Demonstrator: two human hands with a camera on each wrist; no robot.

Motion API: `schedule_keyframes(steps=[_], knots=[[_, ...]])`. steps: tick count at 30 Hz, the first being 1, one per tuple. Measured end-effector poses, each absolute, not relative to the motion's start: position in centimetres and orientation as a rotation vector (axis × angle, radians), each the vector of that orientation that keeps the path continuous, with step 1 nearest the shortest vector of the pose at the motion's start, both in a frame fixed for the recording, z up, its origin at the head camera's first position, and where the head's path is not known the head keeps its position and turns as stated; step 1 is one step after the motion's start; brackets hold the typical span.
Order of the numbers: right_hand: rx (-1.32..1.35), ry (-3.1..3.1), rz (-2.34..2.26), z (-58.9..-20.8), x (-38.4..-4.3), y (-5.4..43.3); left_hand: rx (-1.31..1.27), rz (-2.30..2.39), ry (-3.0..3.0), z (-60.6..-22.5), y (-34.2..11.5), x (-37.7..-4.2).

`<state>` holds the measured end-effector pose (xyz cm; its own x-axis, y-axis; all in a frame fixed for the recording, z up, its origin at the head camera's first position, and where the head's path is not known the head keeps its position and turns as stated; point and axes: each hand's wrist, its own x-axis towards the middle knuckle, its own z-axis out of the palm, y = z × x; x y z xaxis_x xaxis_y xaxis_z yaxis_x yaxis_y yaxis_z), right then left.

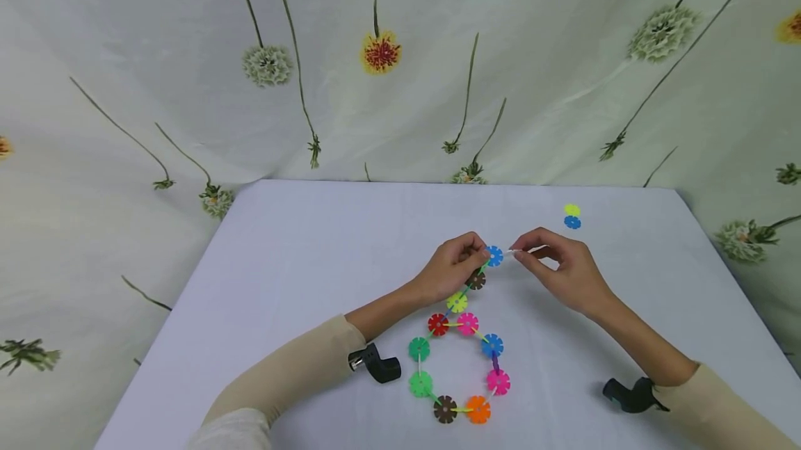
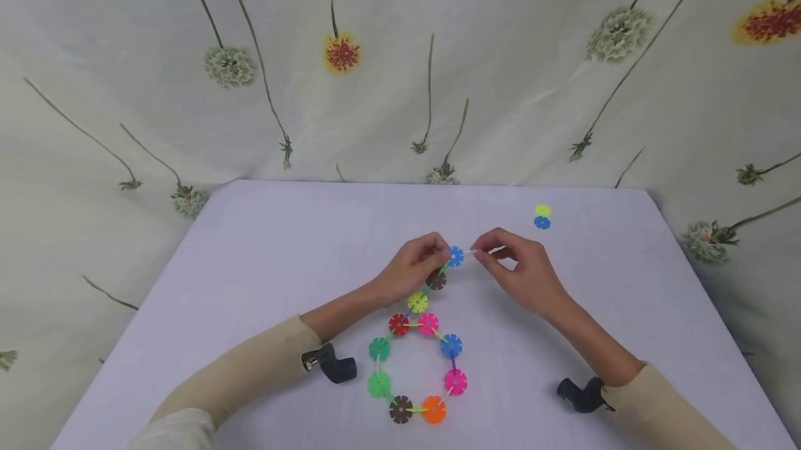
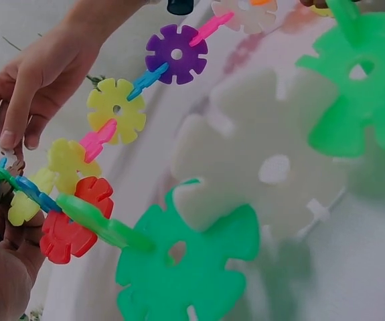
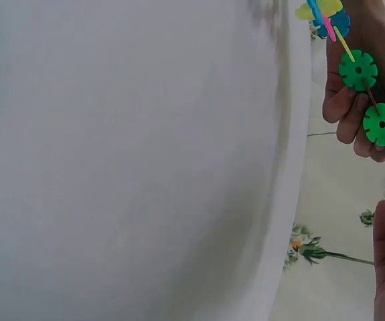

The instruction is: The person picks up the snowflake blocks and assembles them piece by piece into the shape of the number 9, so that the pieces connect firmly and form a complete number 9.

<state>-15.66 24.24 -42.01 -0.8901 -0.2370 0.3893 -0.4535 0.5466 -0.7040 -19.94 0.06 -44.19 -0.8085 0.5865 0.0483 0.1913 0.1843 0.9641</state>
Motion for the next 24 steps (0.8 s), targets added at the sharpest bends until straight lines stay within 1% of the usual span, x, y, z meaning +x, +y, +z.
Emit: schedule_keyframes(steps=[11, 18, 24], knots=[[0.702, -2.428, 1.119, -42.6, -15.9, 23.4, 0.771, 1.666, 2.109, -44.6, -0.2, -19.7], [0.689, -2.387, 1.143, -43.4, -15.7, 23.1, 0.796, 1.65, 2.122, -44.6, -0.4, -19.7], [0.711, -2.369, 1.149, -43.3, -15.5, 23.2, 0.833, 1.615, 2.168, -44.3, -0.4, -19.8]])
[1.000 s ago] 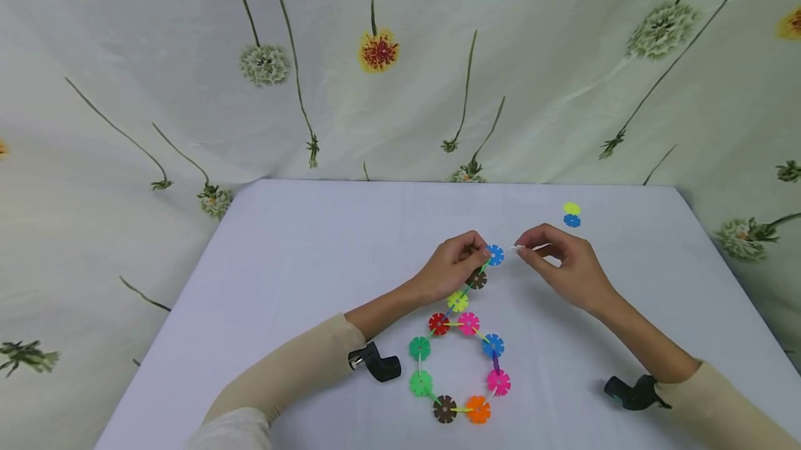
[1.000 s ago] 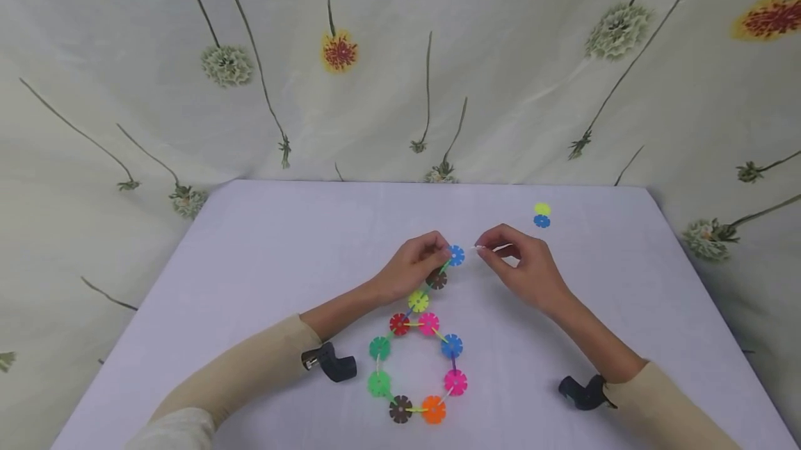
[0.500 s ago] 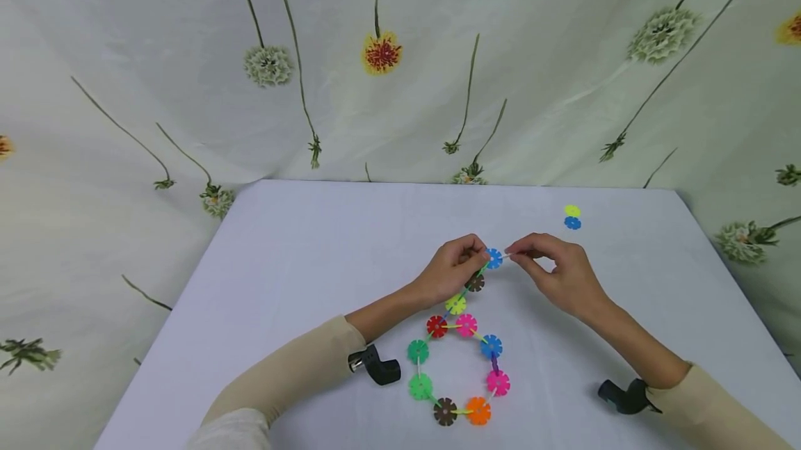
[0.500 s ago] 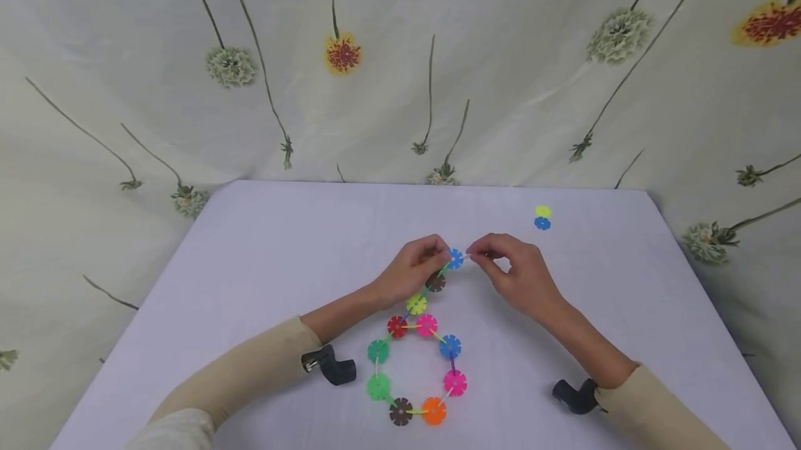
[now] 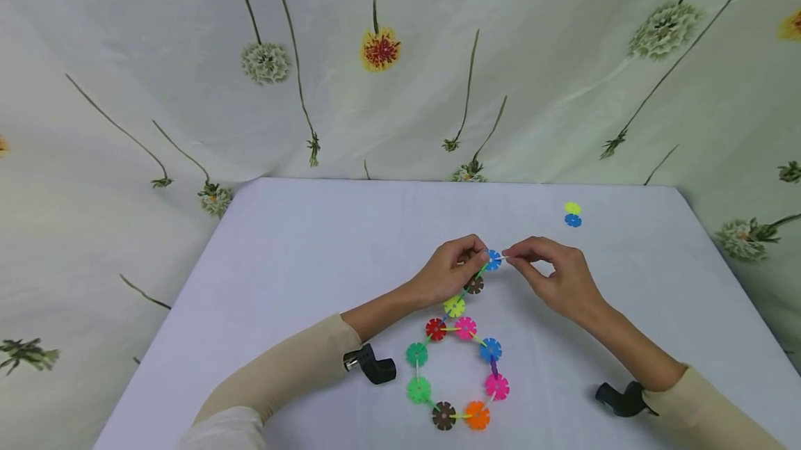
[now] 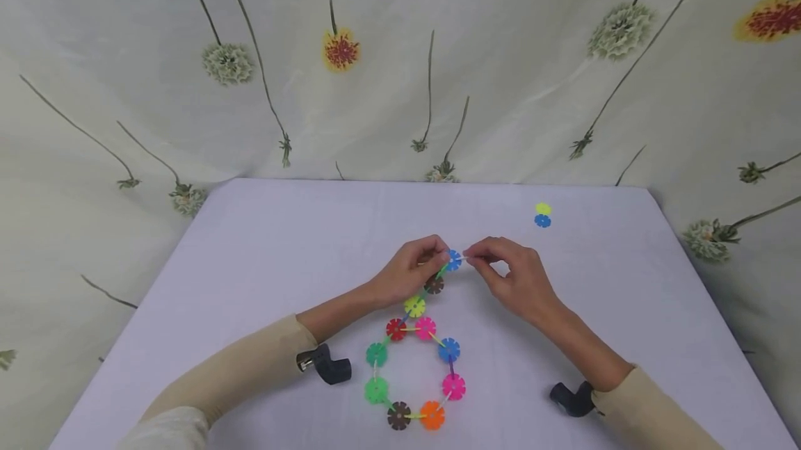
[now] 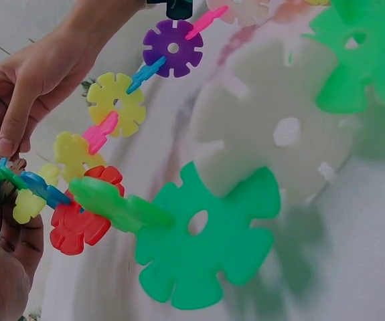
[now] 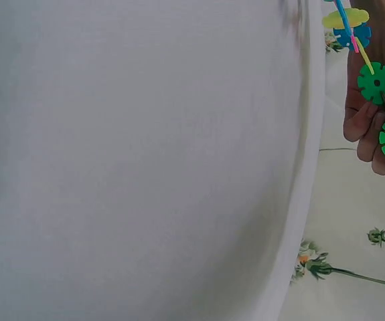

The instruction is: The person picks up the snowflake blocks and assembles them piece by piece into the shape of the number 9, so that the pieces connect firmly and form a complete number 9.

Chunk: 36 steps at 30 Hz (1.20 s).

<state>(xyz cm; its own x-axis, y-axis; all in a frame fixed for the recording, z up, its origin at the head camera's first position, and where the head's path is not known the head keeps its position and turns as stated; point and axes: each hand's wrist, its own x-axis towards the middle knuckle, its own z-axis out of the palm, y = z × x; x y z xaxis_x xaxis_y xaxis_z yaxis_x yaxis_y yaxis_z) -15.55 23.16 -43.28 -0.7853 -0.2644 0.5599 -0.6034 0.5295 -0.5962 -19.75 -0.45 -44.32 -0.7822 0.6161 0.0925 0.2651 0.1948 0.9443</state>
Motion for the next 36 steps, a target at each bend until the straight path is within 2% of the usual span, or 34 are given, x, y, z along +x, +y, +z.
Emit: schedule_keyframes(steps=[9, 23, 36], knots=[[0.675, -2.458, 1.109, -43.2, -16.6, 24.9, 0.812, 1.605, 2.22, -44.3, -0.7, -19.9], [0.068, -2.874, 1.006, -44.3, -21.7, 32.4, 0.814, 1.621, 2.193, -44.4, -0.7, -19.2], [-0.14, -2.999, 0.88, -44.7, -24.9, 33.8, 0.816, 1.622, 2.176, -44.6, -0.4, -19.2]])
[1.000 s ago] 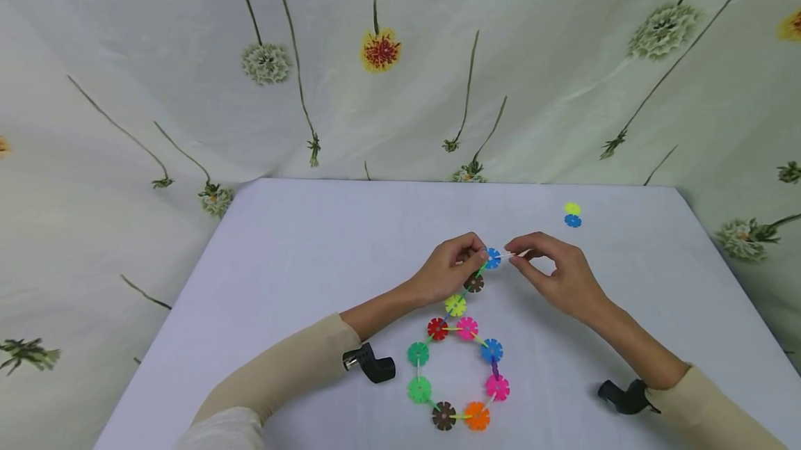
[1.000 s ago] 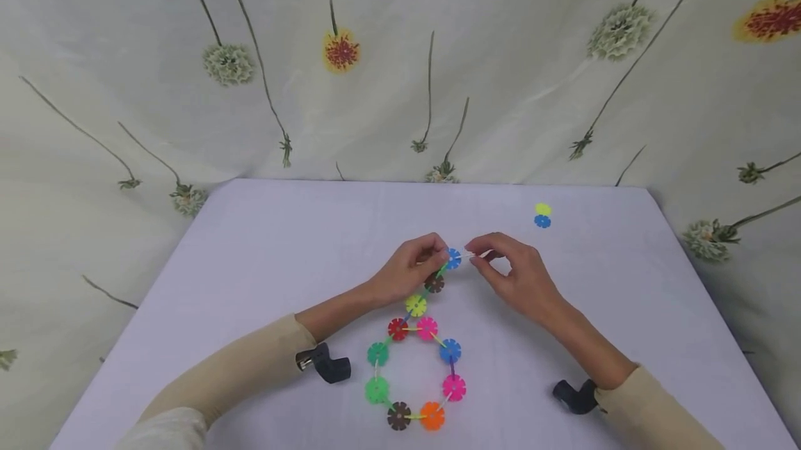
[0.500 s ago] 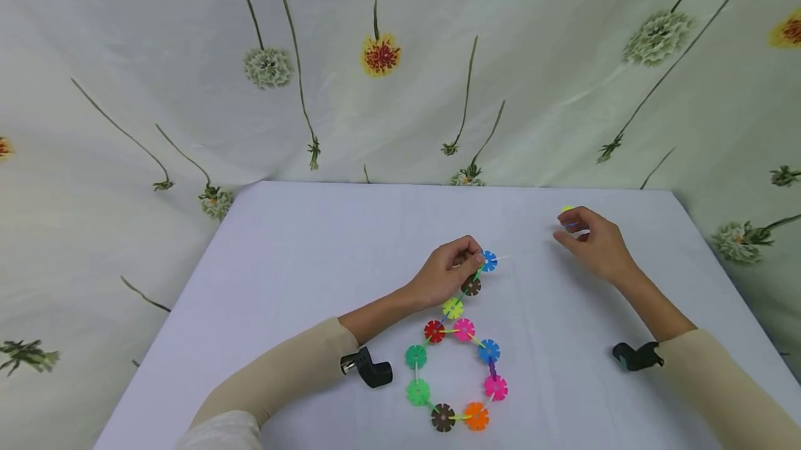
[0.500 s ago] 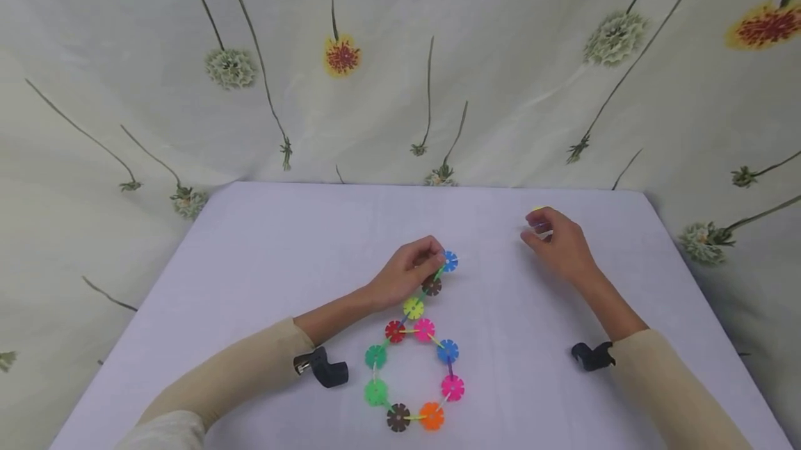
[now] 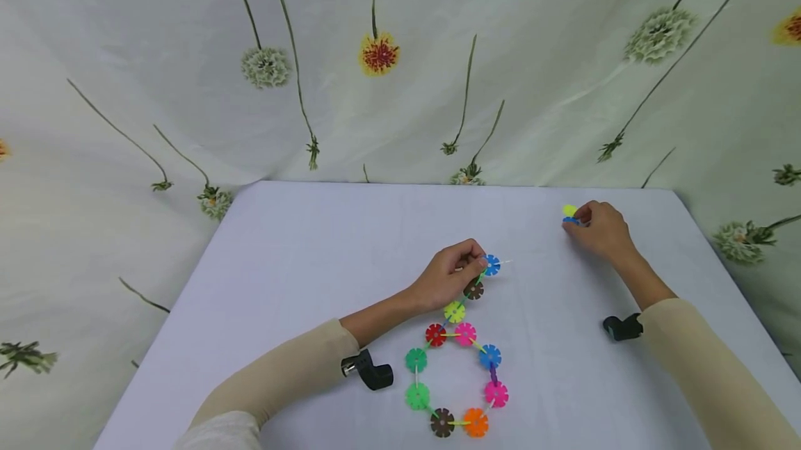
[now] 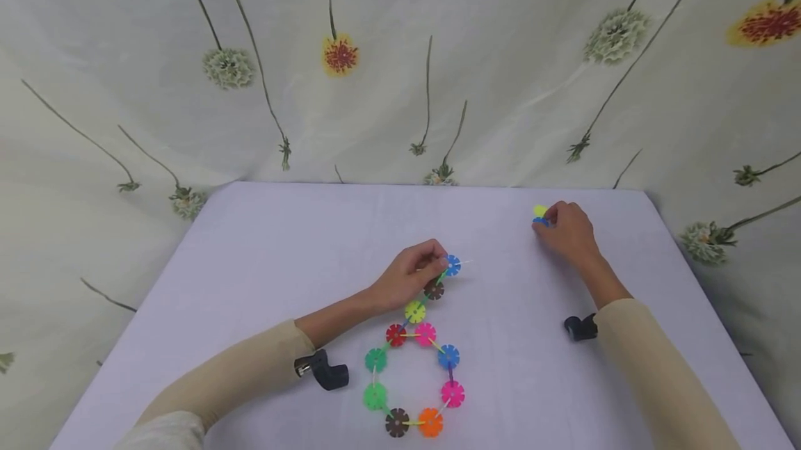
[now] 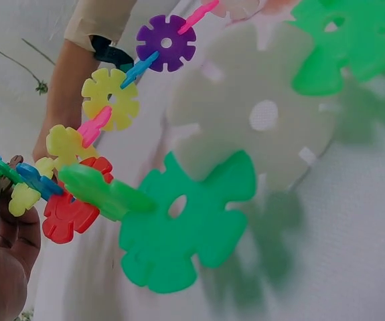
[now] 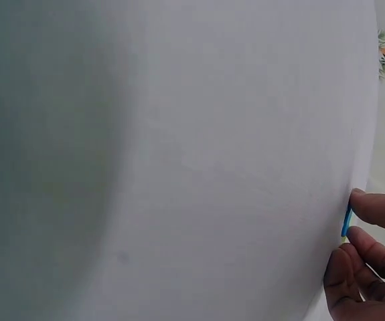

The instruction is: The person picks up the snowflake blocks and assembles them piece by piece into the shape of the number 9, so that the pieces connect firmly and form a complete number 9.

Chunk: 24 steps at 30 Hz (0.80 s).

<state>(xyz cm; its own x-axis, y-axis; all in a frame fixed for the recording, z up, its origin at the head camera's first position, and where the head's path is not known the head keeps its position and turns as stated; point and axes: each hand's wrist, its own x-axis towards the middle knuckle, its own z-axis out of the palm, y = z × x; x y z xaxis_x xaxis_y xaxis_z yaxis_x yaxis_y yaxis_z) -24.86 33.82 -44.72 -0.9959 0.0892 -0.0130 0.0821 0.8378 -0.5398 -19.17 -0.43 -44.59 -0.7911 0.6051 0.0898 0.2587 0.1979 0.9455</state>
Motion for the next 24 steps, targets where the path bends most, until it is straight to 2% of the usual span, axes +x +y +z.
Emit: schedule_keyframes(steps=[17, 24], knots=[[-0.102, -2.864, 1.003, -45.3, -24.7, 33.3, 0.822, 1.618, 2.207, -44.6, -0.5, -19.2], [0.004, -2.77, 1.451, -45.3, -22.4, 31.0, 0.797, 1.617, 2.223, -44.6, -0.4, -19.4]])
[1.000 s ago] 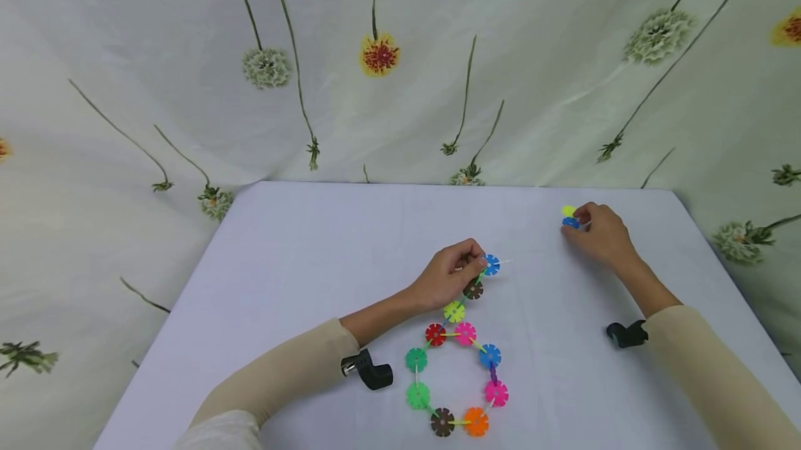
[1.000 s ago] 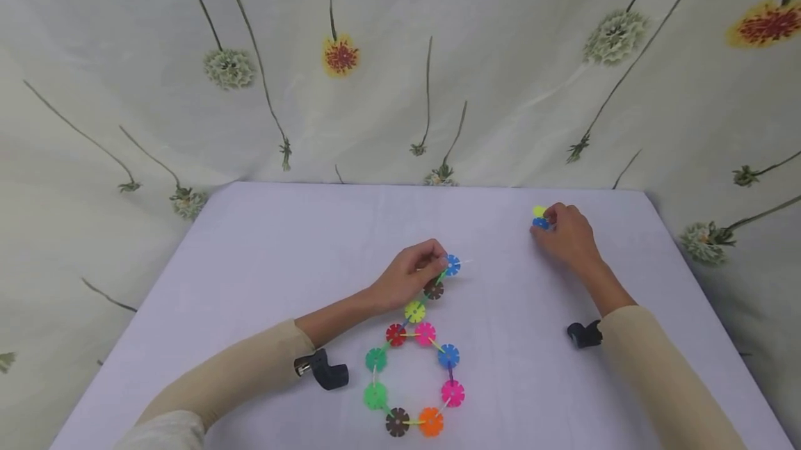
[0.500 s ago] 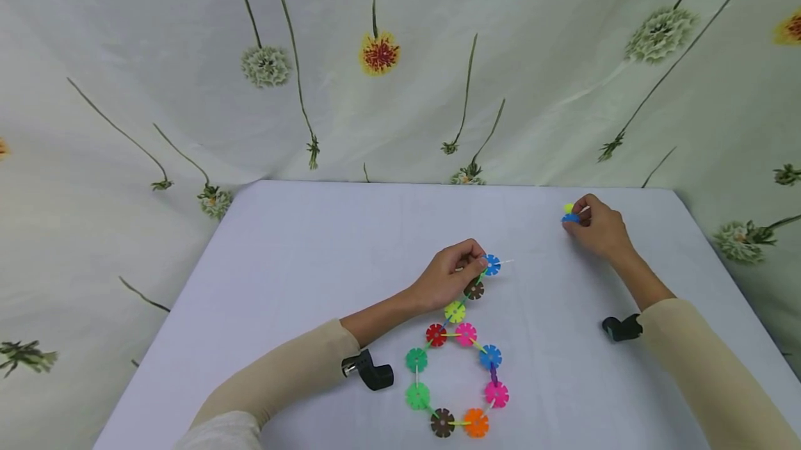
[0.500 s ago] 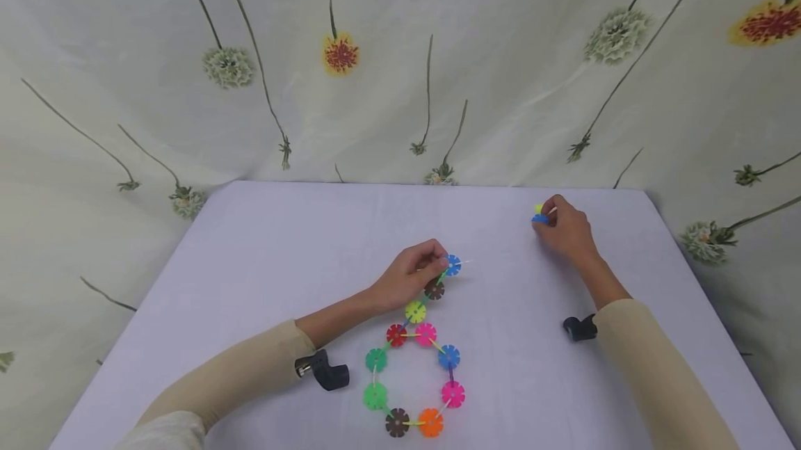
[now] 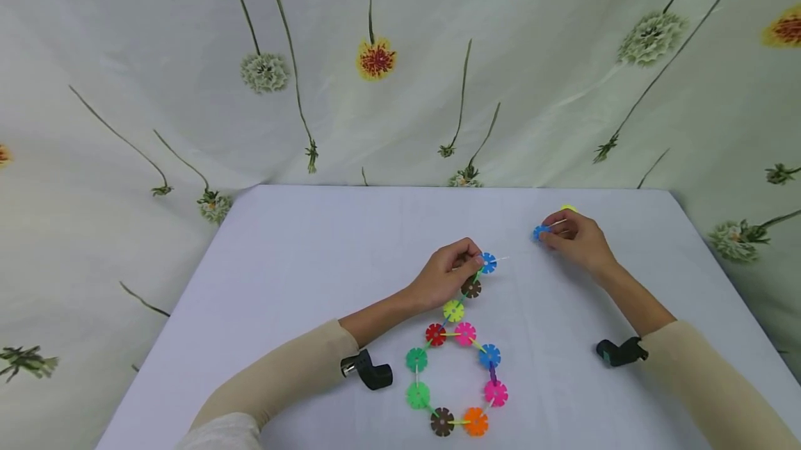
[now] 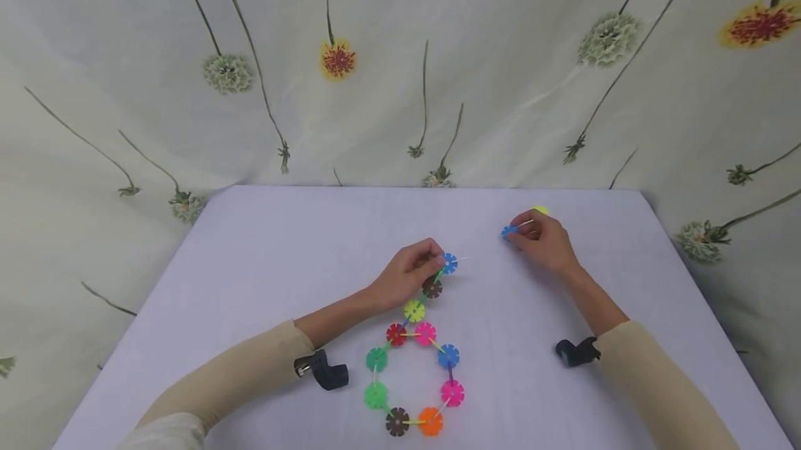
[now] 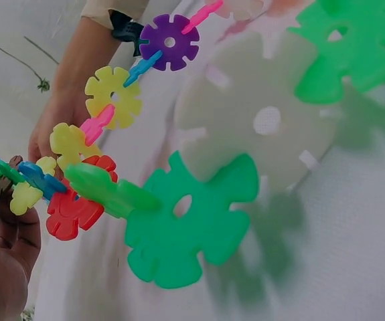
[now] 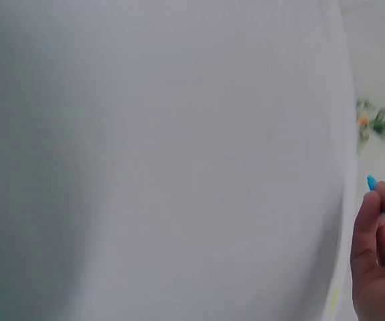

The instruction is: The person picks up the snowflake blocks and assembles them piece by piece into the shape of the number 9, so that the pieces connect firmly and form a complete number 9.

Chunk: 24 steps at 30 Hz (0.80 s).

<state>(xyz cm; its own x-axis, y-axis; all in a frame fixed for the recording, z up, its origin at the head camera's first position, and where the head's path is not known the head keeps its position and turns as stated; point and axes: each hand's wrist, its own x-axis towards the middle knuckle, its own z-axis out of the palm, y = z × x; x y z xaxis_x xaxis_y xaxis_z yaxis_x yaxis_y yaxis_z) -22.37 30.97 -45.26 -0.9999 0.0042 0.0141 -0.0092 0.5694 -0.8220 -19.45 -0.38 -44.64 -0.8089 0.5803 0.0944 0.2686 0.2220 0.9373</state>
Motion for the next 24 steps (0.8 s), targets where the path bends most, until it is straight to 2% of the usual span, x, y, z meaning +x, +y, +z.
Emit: schedule_keyframes(steps=[9, 24], knots=[[0.208, -2.546, 1.927, -43.0, -18.1, 26.8, 0.727, 1.667, 2.182, -44.9, -0.4, -19.7], [0.283, -2.519, 1.877, -42.3, -16.7, 24.8, 0.698, 1.713, 2.118, -45.1, -0.7, -19.7]])
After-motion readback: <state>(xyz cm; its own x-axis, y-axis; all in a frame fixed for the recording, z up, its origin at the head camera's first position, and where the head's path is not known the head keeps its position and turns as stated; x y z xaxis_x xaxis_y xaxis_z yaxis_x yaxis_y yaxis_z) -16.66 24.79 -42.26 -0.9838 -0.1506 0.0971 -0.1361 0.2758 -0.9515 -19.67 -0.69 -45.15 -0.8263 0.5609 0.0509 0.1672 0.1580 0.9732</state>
